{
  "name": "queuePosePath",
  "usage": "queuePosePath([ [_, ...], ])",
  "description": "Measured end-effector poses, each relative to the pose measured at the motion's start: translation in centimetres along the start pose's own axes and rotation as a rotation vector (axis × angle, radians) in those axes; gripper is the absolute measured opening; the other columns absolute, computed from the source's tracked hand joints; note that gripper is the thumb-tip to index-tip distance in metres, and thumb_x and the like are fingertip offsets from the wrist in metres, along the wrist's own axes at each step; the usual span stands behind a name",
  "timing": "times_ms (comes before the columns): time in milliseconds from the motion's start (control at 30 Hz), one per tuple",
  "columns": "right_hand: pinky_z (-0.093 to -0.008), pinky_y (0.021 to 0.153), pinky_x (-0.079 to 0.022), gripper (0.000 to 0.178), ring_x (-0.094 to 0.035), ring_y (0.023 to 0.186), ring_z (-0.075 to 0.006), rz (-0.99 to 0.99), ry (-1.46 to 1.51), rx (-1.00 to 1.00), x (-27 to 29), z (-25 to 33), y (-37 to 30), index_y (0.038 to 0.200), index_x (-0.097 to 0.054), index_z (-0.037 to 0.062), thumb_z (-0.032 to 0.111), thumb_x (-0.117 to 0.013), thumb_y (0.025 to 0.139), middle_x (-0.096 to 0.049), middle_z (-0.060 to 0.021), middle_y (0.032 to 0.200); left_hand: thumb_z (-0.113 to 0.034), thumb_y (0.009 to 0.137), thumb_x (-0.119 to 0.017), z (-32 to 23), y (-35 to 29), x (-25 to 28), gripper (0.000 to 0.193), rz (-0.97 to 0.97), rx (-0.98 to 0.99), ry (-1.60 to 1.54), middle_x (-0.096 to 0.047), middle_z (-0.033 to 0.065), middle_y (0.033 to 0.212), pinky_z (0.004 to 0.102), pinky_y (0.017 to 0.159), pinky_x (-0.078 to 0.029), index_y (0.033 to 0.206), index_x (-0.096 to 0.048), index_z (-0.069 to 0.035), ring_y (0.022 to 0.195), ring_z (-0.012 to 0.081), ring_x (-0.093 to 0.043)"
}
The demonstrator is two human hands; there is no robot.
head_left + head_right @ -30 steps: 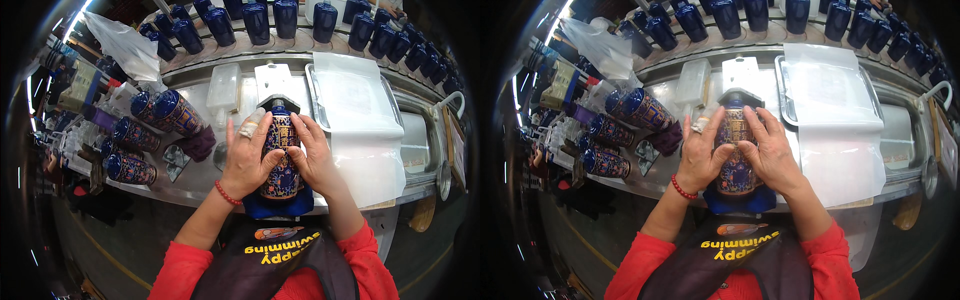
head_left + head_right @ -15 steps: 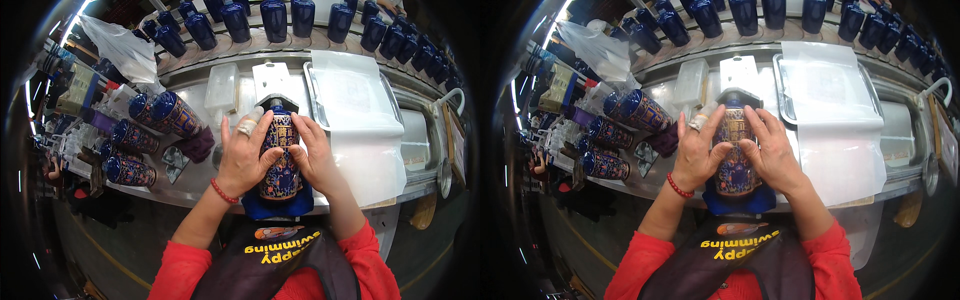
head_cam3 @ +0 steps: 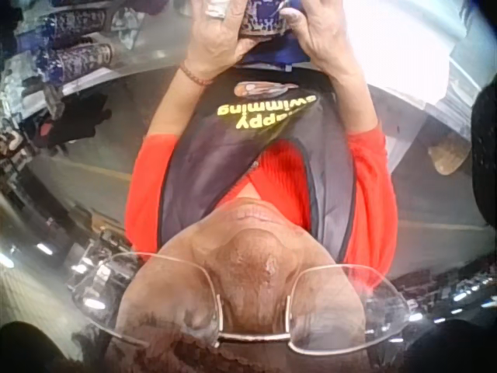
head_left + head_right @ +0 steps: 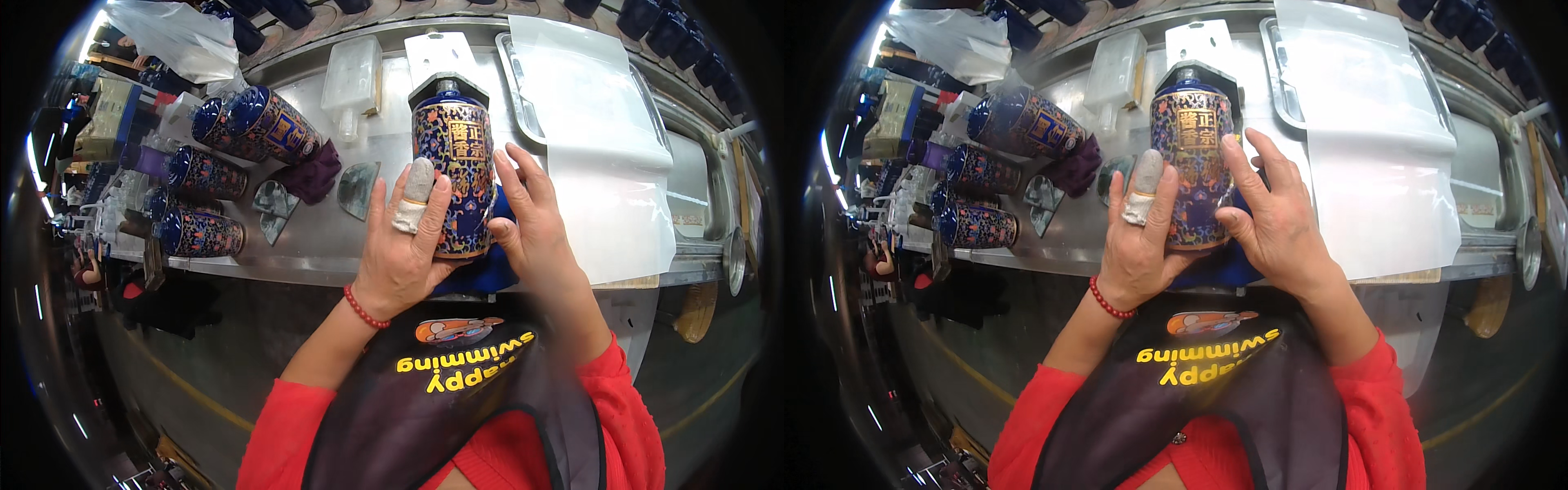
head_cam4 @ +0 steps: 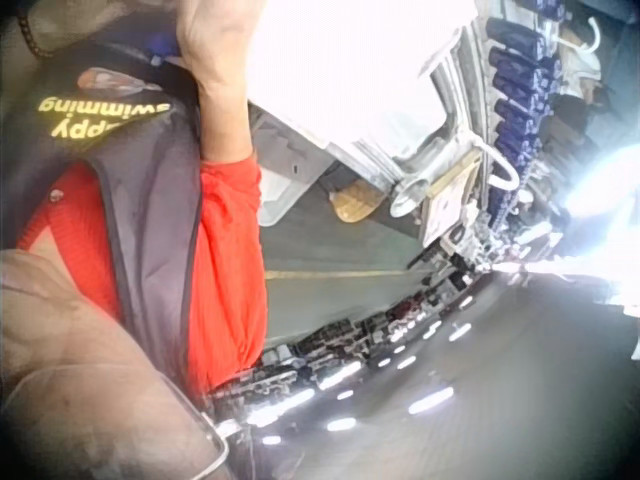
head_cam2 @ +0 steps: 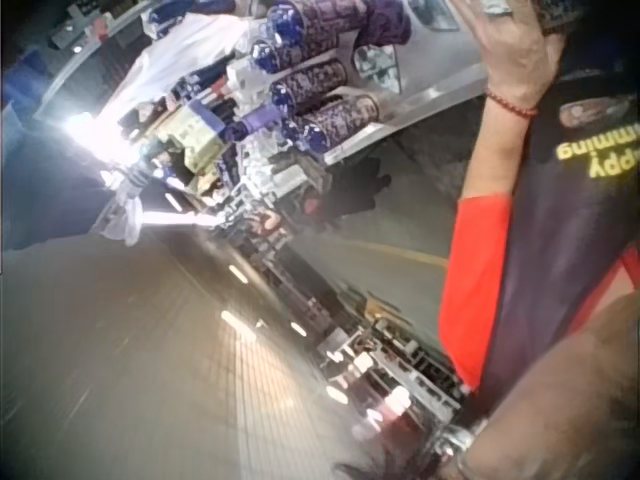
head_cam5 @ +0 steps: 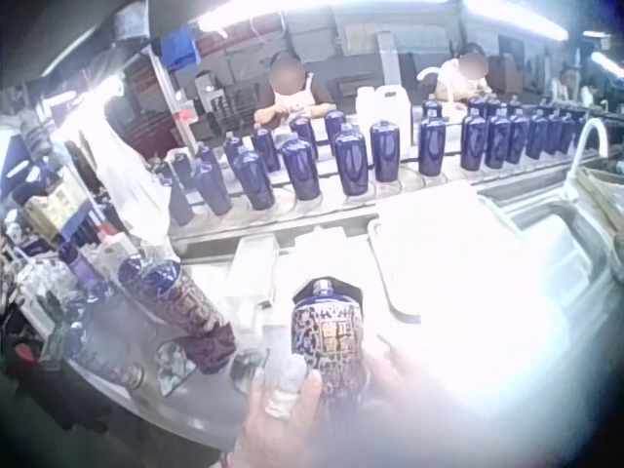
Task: The person applies small decorative stickers to a blue patterned bottle using a small tool. They peel stickers from a sheet, place them on the bottle surface, and smooth them down. The person rotates the bottle to access different sides and continues applying stickers throughout the clip.
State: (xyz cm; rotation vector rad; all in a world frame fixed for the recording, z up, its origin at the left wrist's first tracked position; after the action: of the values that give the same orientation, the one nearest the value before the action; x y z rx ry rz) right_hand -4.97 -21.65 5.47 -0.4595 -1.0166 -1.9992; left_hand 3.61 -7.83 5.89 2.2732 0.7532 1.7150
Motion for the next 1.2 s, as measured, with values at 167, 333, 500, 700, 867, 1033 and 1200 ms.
queuePosePath([
  [167, -0.047, 0.1, -0.044, 0.063, -0.054, 0.121, -0.0364, 0.073, -0.068, 0.037, -0.5, 1.8, -2.6, 0.152, -0.052, 0.0147, 0.05, -0.059, 0.1, -0.039, -0.024, 0.156, -0.042, 0.084, -0.081, 1.5, -1.4, -0.9, 0.106, -0.058, 0.017, -0.212, -0.048, 0.0235, 0.154, 0.0643, 0.12, -0.021, 0.162, -0.024, 0.002, 0.146, 0.0419, -0.043],
  [333, -0.0481, 0.1, -0.043, 0.069, -0.052, 0.129, -0.0387, 0.128, -0.09, 0.06, -1.5, 2.6, -5.0, 0.151, -0.053, 0.0164, 0.04, -0.073, 0.09, -0.036, -0.0235, 0.159, -0.041, 0.088, -0.077, 0.9, -2.0, -0.9, 0.091, -0.114, 0.008, -0.105, -0.044, 0.0232, 0.157, 0.0643, 0.121, -0.015, 0.162, -0.035, -0.009, 0.147, 0.0479, -0.036],
  [500, -0.048, 0.101, -0.042, 0.077, -0.05, 0.132, -0.0393, 0.126, -0.129, 0.074, -1.8, 2.9, -6.1, 0.152, -0.051, 0.0151, 0.032, -0.08, 0.083, -0.036, -0.0228, 0.16, -0.042, 0.089, -0.075, 0.8, -1.6, -0.6, 0.083, -0.127, 0.004, -0.091, -0.045, 0.0222, 0.157, 0.0653, 0.12, -0.016, 0.159, -0.042, -0.013, 0.145, 0.0485, -0.038],
  [700, -0.0484, 0.101, -0.042, 0.073, -0.049, 0.132, -0.0387, 0.133, -0.142, 0.067, -1.6, 3.1, -6.2, 0.15, -0.053, 0.0136, 0.032, -0.078, 0.084, -0.039, -0.0229, 0.158, -0.042, 0.087, -0.076, 0.7, -1.5, -0.3, 0.083, -0.121, 0.009, -0.079, -0.047, 0.022, 0.155, 0.0661, 0.12, -0.017, 0.158, -0.044, -0.013, 0.144, 0.0476, -0.04],
  [867, -0.0478, 0.102, -0.042, 0.068, -0.051, 0.13, -0.0369, 0.12, -0.176, 0.114, -1.6, 3.7, -5.8, 0.148, -0.057, 0.0176, 0.031, -0.078, 0.084, -0.04, -0.0212, 0.158, -0.042, 0.087, -0.077, 0.6, -1.5, -0.3, 0.083, -0.147, -0.007, -0.062, -0.048, 0.0215, 0.155, 0.0662, 0.12, -0.017, 0.158, -0.045, -0.014, 0.143, 0.047, -0.041],
  [1033, -0.0473, 0.102, -0.042, 0.07, -0.052, 0.128, -0.0368, 0.122, -0.17, 0.118, -1.7, 3.7, -5.9, 0.146, -0.059, 0.0195, 0.025, -0.081, 0.08, -0.041, -0.0205, 0.157, -0.043, 0.087, -0.076, 0.7, -1.7, -0.4, 0.083, -0.139, 0.0, -0.052, -0.05, 0.0196, 0.154, 0.0657, 0.12, -0.016, 0.158, -0.045, -0.014, 0.144, 0.0459, -0.041],
  [1200, -0.0479, 0.101, -0.043, 0.07, -0.053, 0.126, -0.0377, 0.118, -0.143, 0.11, -1.7, 3.4, -6.6, 0.145, -0.059, 0.0161, 0.021, -0.081, 0.079, -0.044, -0.0226, 0.154, -0.043, 0.087, -0.076, 0.7, -1.6, -0.5, 0.084, -0.147, -0.001, -0.057, -0.049, 0.0193, 0.155, 0.0652, 0.121, -0.015, 0.158, -0.044, -0.014, 0.144, 0.0453, -0.041],
])
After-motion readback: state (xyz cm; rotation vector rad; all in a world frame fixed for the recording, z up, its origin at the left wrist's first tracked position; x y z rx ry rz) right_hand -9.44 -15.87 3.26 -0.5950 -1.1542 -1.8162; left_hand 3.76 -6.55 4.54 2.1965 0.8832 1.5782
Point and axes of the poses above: each hand's wrist, its own y-axis towards the middle knuckle, its own x-axis out of the back of the hand, z = x × y, the point moved 9 cm from there along y, towards the middle knuckle
